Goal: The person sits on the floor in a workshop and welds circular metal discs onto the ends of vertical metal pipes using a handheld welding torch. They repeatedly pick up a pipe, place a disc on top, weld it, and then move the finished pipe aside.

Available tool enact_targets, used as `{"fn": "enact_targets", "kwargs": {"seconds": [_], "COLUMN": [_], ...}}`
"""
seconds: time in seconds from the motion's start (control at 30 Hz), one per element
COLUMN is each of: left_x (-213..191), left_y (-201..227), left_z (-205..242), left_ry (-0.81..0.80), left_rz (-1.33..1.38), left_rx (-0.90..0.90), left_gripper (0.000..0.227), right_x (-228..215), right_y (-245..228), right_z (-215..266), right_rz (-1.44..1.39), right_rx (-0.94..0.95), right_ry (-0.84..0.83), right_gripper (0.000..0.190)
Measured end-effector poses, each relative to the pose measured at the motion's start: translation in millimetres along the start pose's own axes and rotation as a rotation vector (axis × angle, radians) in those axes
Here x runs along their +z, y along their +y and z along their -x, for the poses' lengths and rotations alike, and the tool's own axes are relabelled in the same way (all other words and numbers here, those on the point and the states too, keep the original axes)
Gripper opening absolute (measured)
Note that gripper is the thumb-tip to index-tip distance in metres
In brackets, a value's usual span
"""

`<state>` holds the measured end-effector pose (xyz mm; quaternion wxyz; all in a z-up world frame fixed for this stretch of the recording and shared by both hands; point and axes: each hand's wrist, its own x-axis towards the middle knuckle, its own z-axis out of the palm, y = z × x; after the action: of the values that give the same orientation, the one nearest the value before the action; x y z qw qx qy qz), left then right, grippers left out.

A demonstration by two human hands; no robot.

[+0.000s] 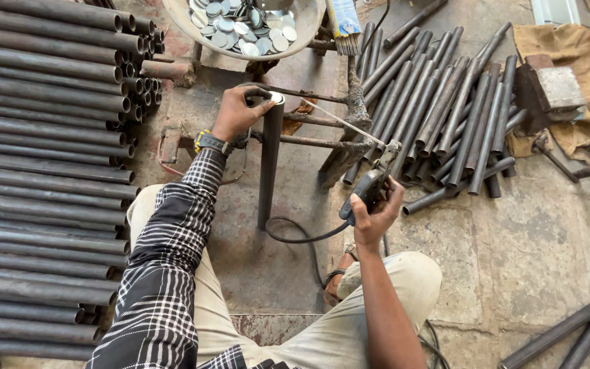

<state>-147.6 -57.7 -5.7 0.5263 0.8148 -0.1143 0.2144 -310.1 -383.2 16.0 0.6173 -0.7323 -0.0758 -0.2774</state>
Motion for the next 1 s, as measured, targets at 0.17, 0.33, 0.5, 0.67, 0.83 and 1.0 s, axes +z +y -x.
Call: {"fn": "enact_targets", "kwargs": {"seconds": [0.17, 0.33, 0.5, 0.67, 0.83, 1.0], "left_x": [-9, -4, 1, 3, 3, 1], "left_y": [4, 4, 3, 0, 2, 5], "left_z": [-2, -5, -3, -3, -2, -1], "left_ry": [-0.018, -0.032, -0.035, -0.015, -0.015, -0.022], "left_rz": [-0.054, -0.038, -0.036, -0.024, -0.022, 0.003], "left_rx": [-0.014, 0.011, -0.002, 0.011, 0.007, 0.02], "left_gripper": [0.032, 0.033, 0.033, 0.032, 0.032, 0.031], "right_x": [2, 2, 2, 3, 4, 7], "right_y": [-2, 4, 8, 4, 2, 4], "right_z": [-2, -3, 0, 0, -1, -1], "right_rz": [0.015, 0.026, 0.018, 0.03, -0.006, -0.005], "right_rx": [0.019, 0.015, 0.024, 0.027, 0.039, 0.019], "right_ry": [-0.009, -0.015, -0.023, -0.034, -0.051, -0.06], "right_gripper": [0.056, 0.055, 0.056, 0.057, 0.058, 0.059]}}
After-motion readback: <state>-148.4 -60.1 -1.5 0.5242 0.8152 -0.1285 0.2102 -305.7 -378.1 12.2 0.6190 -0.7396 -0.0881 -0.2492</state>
